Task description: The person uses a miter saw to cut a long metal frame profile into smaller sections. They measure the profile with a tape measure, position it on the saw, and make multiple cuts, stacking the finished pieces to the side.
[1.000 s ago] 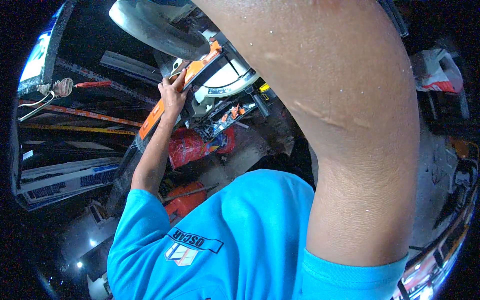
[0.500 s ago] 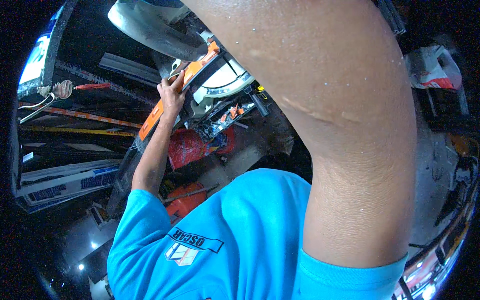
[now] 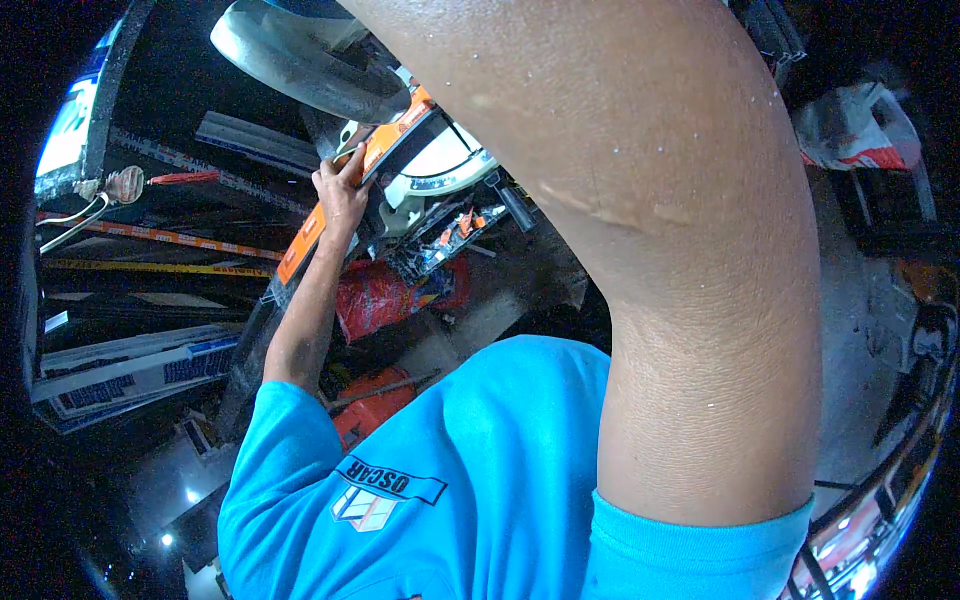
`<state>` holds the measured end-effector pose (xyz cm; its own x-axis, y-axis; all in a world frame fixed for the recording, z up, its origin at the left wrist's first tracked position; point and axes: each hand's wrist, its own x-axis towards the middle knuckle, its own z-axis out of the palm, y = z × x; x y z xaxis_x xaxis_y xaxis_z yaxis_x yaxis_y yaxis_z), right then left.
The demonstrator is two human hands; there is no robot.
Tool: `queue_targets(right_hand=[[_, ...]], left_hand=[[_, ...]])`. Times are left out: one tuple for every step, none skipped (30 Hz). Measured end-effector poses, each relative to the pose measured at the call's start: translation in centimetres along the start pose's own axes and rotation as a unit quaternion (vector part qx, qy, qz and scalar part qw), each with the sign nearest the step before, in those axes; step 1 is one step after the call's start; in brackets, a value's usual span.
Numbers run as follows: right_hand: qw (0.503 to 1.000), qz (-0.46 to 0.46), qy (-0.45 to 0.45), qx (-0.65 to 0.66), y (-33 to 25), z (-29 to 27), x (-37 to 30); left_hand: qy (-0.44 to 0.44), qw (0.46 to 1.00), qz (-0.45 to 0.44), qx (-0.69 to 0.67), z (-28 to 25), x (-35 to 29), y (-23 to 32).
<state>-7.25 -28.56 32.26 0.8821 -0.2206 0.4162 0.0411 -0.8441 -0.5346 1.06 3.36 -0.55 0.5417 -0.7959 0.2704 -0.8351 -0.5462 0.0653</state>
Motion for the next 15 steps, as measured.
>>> queue_targets(right_hand=[[1.0, -0.001, 0.001, 0.0, 0.0, 0.0, 0.0], [1.0, 0.001, 0.0, 0.001, 0.0, 0.0, 0.0], [1.0, 0.003, 0.001, 0.001, 0.1, -0.1, -0.1], [1.0, 0.002, 0.0, 0.003, 0.0, -0.1, 0.0], [1.0, 0.003, 0.0, 0.004, 0.0, -0.1, 0.0], [1.0, 0.003, -0.001, 0.005, -0.1, 0.0, 0.0], [1.0, 0.003, 0.0, 0.007, -0.1, -0.1, 0.0], [1.0, 0.005, -0.001, 0.009, -0.1, -0.1, 0.1], [1.0, 0.005, 0.0, 0.011, -0.2, -0.2, 0.1], [1.0, 0.006, -0.002, 0.012, -0.4, -0.1, 0.2], [1.0, 0.006, -0.001, 0.015, -0.4, -0.1, 0.2], [1.0, 0.007, -0.003, 0.017, -0.6, 0.0, 0.2], [1.0, 0.009, -0.004, 0.022, -0.8, 0.1, 0.3], [0.999, 0.014, -0.005, 0.029, -0.9, 0.2, 0.1], [0.999, 0.017, -0.005, 0.037, -0.9, 0.1, 0.0]], left_hand=[[-0.002, 1.0, -0.002, -0.004, -0.1, 0.0, 0.1], [-0.002, 1.0, -0.002, -0.004, -0.1, 0.1, 0.2], [-0.001, 1.0, -0.003, -0.004, -0.1, 0.0, 0.2], [0.0, 1.0, -0.004, -0.004, -0.1, 0.0, 0.2], [-0.002, 1.0, -0.004, -0.005, -0.1, 0.0, 0.2], [-0.002, 1.0, -0.005, -0.007, -0.1, 0.1, 0.2], [-0.003, 1.0, -0.006, -0.009, -0.1, 0.1, 0.2], [-0.005, 1.0, -0.01, -0.003, -0.2, 0.1, 0.1], [-0.006, 1.0, -0.014, 0.001, -0.3, 0.1, 0.3], [-0.007, 1.0, -0.019, 0.005, -0.3, 0.0, 0.5], [-0.002, 1.0, -0.017, 0.015, -0.4, 0.0, 0.6], [0.004, 1.0, -0.019, 0.023, -0.5, -0.1, 0.8], [0.01, 0.999, -0.02, 0.031, -0.7, -0.3, 1.0], [0.007, 0.999, -0.023, 0.025, -0.6, -0.4, 0.9], [0.007, 0.999, -0.028, 0.018, -0.5, -0.4, 0.7]])
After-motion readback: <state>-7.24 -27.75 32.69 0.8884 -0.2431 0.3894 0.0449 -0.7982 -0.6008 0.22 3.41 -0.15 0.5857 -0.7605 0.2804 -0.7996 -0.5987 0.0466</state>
